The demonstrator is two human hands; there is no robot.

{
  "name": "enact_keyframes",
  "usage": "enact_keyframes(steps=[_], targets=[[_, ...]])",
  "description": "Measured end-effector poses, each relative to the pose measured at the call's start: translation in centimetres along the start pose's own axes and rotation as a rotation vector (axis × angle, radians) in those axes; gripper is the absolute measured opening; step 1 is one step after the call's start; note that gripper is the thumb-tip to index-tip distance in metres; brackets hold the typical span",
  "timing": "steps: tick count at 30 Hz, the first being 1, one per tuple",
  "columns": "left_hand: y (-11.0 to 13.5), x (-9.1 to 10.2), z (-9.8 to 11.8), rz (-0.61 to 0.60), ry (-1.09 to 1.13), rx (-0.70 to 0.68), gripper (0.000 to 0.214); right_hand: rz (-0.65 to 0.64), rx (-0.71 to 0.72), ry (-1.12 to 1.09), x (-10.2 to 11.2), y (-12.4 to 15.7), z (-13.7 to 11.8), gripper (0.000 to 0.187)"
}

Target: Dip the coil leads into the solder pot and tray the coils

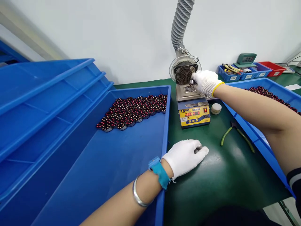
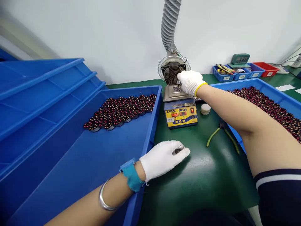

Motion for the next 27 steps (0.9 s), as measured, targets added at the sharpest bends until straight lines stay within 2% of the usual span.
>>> enact_keyframes(steps=[8,13,16,19,21,24,27], targets=[[0.1,-0.5,-0.4,0.06,0.124,0.0,0.036,-0.03,0.029,0.001,-0.5,-0.1,-0.4,0.039],[0.1,-0.1,-0.1,0.093,0.152,0.004,0.036,0.004,0.011,-0.003,0.5,-0.2,-0.4,0.038],[-0.2,0.5,-0.1,0.258,0.292,0.055,0.033,0.055,-0.079,-0.065,2.0,0.4,-0.3,0.038],[-0.5,1.2,-0.6,0.489,0.569,0.21,0.032,0.089,-0.185,-0.231,3.4,2.0,-0.6,0.044],[-0.8,1.4,-0.9,0.586,0.745,0.313,0.037,0.055,-0.224,-0.385,3.8,3.6,-1.2,0.041],[-1.2,1.5,-1.2,0.682,0.904,0.387,0.048,-0.044,-0.257,-0.677,3.3,6.6,-2.8,0.033],[-1.4,1.5,-1.4,0.724,0.972,0.379,0.05,-0.094,-0.276,-0.953,2.4,9.5,-4.6,0.033]])
Point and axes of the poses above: each hand's wrist, its own y-axis away from the middle knuckle, its own x-axis out of the back of the hand, z = x × y, the point moved 1 cm from there along -y, towards the middle knuckle, and after that the axes turned 11 degrees about z, right-handed, at the moved point
